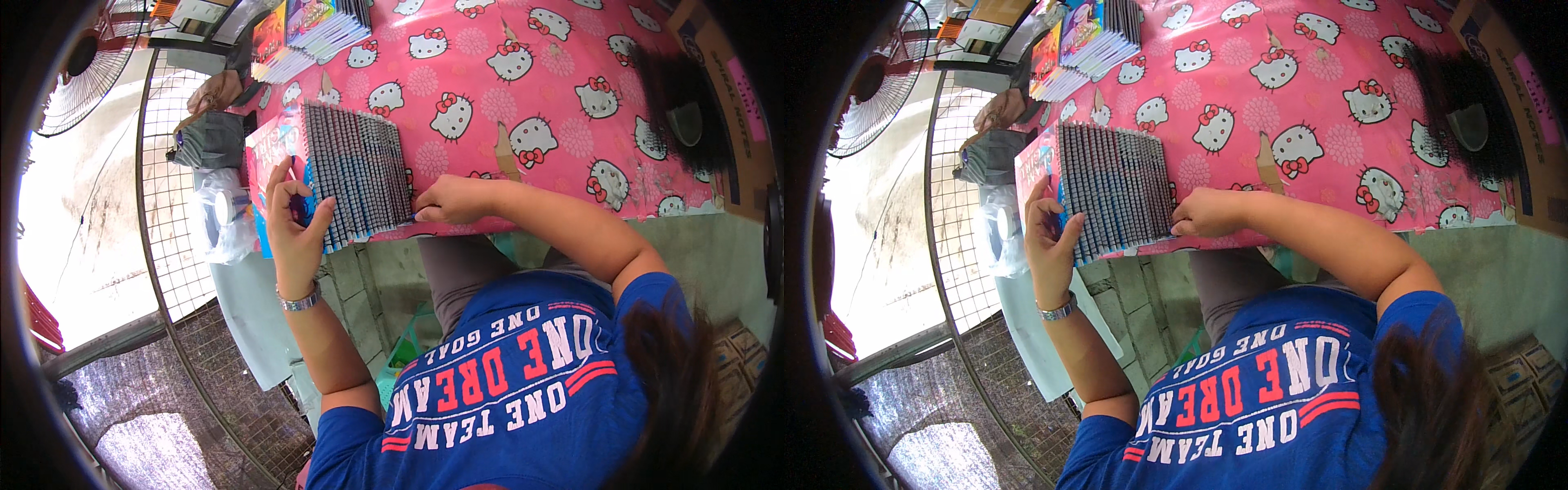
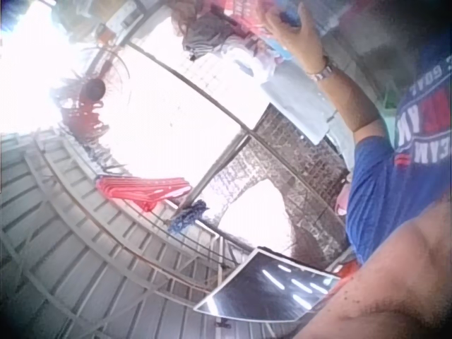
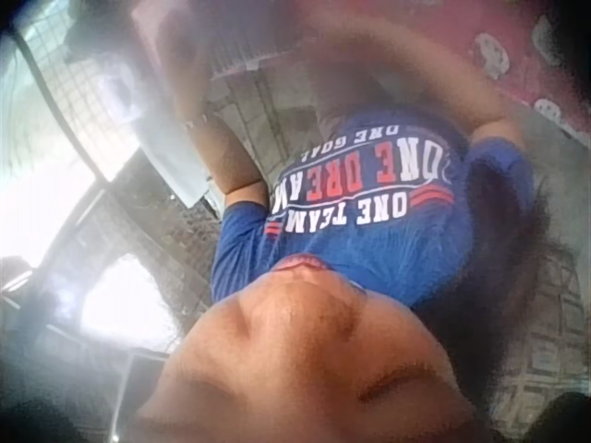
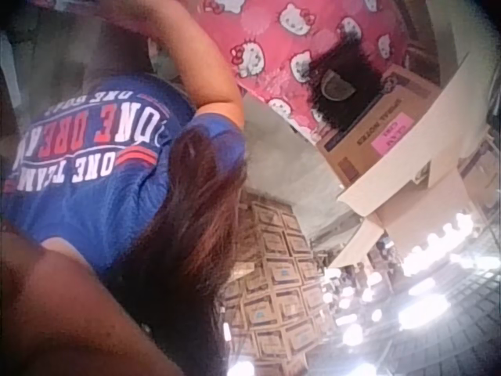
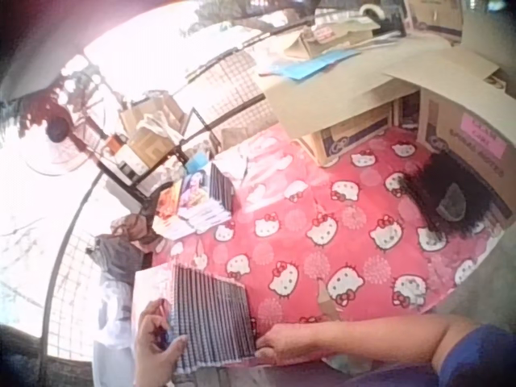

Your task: The person threads plastic spiral coils through the punched holes of several notebooks, winds them manually along the spine, and uses a blue tool to trim and crimp the ends of the wire.

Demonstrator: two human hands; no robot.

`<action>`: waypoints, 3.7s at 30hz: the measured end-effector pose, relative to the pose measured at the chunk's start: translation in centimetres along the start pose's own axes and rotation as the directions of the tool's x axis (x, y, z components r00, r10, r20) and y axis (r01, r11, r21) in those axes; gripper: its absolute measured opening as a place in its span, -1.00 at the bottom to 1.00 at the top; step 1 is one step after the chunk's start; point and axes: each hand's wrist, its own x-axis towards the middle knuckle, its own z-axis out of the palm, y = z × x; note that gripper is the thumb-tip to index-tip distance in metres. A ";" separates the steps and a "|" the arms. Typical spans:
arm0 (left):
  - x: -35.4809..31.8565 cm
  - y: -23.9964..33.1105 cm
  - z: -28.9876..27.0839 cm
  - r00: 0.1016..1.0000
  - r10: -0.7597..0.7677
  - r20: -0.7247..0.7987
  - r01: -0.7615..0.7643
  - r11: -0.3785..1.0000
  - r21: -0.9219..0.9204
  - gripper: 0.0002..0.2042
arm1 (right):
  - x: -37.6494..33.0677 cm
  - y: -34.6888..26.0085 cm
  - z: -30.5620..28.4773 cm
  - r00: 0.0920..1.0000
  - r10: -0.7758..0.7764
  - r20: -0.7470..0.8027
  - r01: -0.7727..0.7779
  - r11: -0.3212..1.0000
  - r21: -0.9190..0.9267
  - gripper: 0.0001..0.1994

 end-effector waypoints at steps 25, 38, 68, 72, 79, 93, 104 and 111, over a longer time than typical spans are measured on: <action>-0.1 0.0 0.1 1.000 -0.016 -0.008 0.015 1.000 -0.017 -0.73 | -1.2 1.2 0.5 0.910 -0.295 -0.292 0.166 0.903 -0.397 -0.53; -0.2 -0.5 -0.2 0.999 0.033 -0.013 -0.033 0.999 0.012 -0.73 | -0.5 1.3 0.0 0.904 -0.312 -0.293 0.165 0.885 -0.435 -0.60; -0.1 -0.3 -0.1 1.000 0.021 -0.012 -0.021 1.000 -0.007 -0.73 | -0.1 0.7 -0.6 0.967 -0.143 -0.211 0.027 0.880 -0.474 -0.53; -0.1 -0.4 0.0 1.000 0.022 -0.019 -0.021 0.999 0.036 -0.73 | -0.9 0.9 -0.4 0.941 -0.254 -0.224 0.121 0.869 -0.480 -0.51; 0.0 0.0 0.2 1.000 0.026 -0.013 -0.026 1.000 0.005 -0.74 | 0.2 0.0 -0.6 0.986 -0.055 -0.158 -0.026 0.880 -0.474 -0.60; 0.0 -0.2 0.1 0.999 0.045 -0.013 -0.045 0.999 0.020 -0.74 | 0.0 1.9 1.1 0.896 -0.345 -0.280 0.075 0.739 -0.670 -0.52; -0.1 -0.2 0.0 1.000 0.026 -0.017 -0.026 0.999 0.029 -0.73 | 1.9 0.0 0.0 0.988 -0.017 -0.153 -0.064 0.861 -0.505 -0.61; 0.0 0.0 0.4 0.998 0.049 -0.031 -0.048 0.999 0.015 -0.74 | 0.2 0.9 -0.7 0.939 -0.271 -0.213 0.094 0.795 -0.599 -0.57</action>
